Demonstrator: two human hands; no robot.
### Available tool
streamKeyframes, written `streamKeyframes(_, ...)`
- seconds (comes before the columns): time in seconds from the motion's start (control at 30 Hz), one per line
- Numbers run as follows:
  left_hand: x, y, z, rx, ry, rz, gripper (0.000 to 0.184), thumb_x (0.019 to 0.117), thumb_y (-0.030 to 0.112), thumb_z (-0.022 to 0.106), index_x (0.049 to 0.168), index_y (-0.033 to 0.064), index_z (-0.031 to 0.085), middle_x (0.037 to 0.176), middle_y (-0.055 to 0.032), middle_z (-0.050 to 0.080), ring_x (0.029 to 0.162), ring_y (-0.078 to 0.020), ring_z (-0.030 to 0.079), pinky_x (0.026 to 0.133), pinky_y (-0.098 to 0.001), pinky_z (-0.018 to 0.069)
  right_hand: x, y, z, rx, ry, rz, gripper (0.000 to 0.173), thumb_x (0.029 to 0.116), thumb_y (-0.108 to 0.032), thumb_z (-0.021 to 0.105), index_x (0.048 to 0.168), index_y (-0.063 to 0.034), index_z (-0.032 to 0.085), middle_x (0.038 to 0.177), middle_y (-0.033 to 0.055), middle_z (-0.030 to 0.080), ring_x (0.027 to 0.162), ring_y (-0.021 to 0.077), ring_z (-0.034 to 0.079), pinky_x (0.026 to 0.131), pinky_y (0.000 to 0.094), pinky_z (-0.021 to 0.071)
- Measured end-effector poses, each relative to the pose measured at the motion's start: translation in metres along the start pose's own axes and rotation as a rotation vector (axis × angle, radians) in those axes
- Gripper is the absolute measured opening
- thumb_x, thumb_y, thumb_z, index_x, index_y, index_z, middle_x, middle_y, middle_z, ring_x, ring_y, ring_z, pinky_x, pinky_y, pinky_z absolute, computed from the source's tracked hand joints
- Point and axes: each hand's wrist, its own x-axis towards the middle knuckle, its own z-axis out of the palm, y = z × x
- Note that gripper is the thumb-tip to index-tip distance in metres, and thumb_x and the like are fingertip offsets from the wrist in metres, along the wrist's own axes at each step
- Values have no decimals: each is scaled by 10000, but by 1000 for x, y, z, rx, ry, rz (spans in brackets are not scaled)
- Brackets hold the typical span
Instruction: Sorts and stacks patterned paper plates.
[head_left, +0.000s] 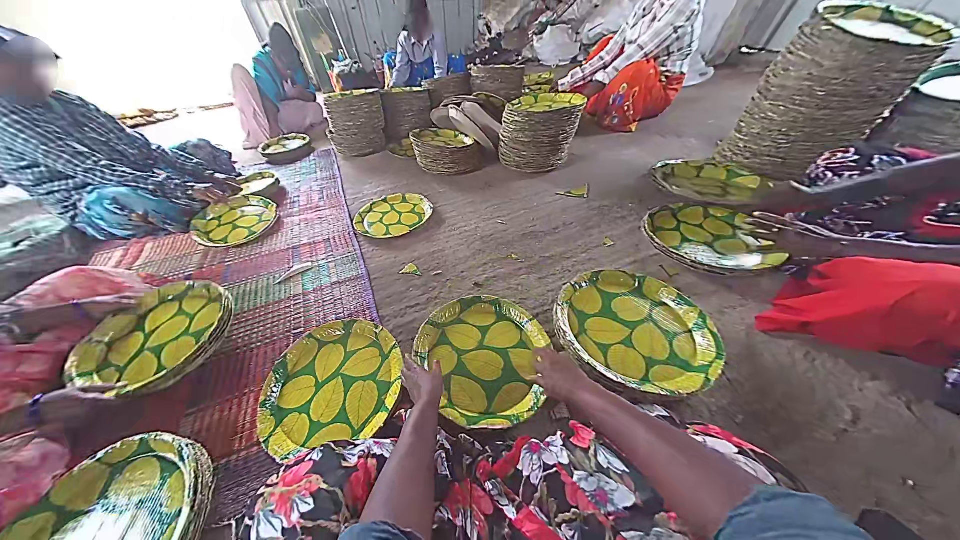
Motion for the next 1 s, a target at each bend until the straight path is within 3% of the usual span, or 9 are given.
streamKeyframes(0.03,3,-4,1,-45,-23,-29,818,1009,299,658,1605,-33,205,1573,-315,376,1458,-428,411,1185,-525,368,-2,2,-2,38,51,123,546,1037,-239,618,1466,73,490,1608,300,349,1490,473,345,1132,651,359)
streamKeyframes(0.13,11,-15,5,-125,-185,-108,590,1004,260,669,1469,-43,468,1430,-303,547,1357,-420,522,1118,-578,415,3,13,-3,155,137,387,751,980,-156,687,1590,25,287,1599,305,331,1369,476,500,1035,585,497)
streamKeyframes(0.37,-6,35,-43,-106,-187,139,505,1064,205,567,1487,-46,451,1468,-295,519,1396,-400,495,1160,-542,386,1,20,-27,525,426,441,635,962,-129,704,1524,-6,435,1505,365,426,1329,519,513,1062,607,461)
streamKeyframes(0.5,-11,75,-138,-124,-90,288,521,1061,201,576,1490,-59,430,1449,-308,521,1369,-405,510,1144,-536,396,0,-25,-79,843,680,264,657,964,-85,686,1518,83,376,1467,368,463,1349,473,490,1120,568,399)
streamKeyframes(0.57,-4,74,-189,-148,20,343,465,1052,196,598,1443,-34,493,1333,-306,598,1247,-429,587,1053,-586,456,10,-67,-100,956,715,143,608,971,-98,682,1485,70,404,1362,326,548,1204,390,585,1023,514,474)
streamKeyframes(0.63,7,57,-238,-159,113,381,456,1054,204,596,1438,-24,503,1296,-308,616,1199,-443,610,1014,-614,476,31,-114,-110,1010,718,41,587,972,-90,682,1464,80,411,1300,328,570,1113,369,615,970,495,496)
streamKeyframes(0.73,31,-2,-284,-109,260,341,514,1035,174,619,1477,-30,456,1384,-309,567,1293,-418,564,1085,-582,441,63,-186,-99,909,579,-4,600,987,-113,673,1478,93,397,1376,340,548,1221,405,601,1053,499,478)
streamKeyframes(0.87,50,-133,-270,332,183,7,992,984,333,685,1628,-33,25,1678,-321,114,1557,-459,191,1248,-574,217,101,-255,-20,431,84,61,706,1060,-283,561,1618,4,238,1563,292,422,1389,443,503,1116,590,428)
streamKeyframes(1.0,46,-200,-230,388,82,-164,904,1017,354,643,1665,126,55,1601,-353,285,1444,-519,381,1138,-609,391,108,-292,21,374,-60,166,673,1127,-339,348,1660,-54,51,1465,243,560,1289,391,615,1043,560,496)
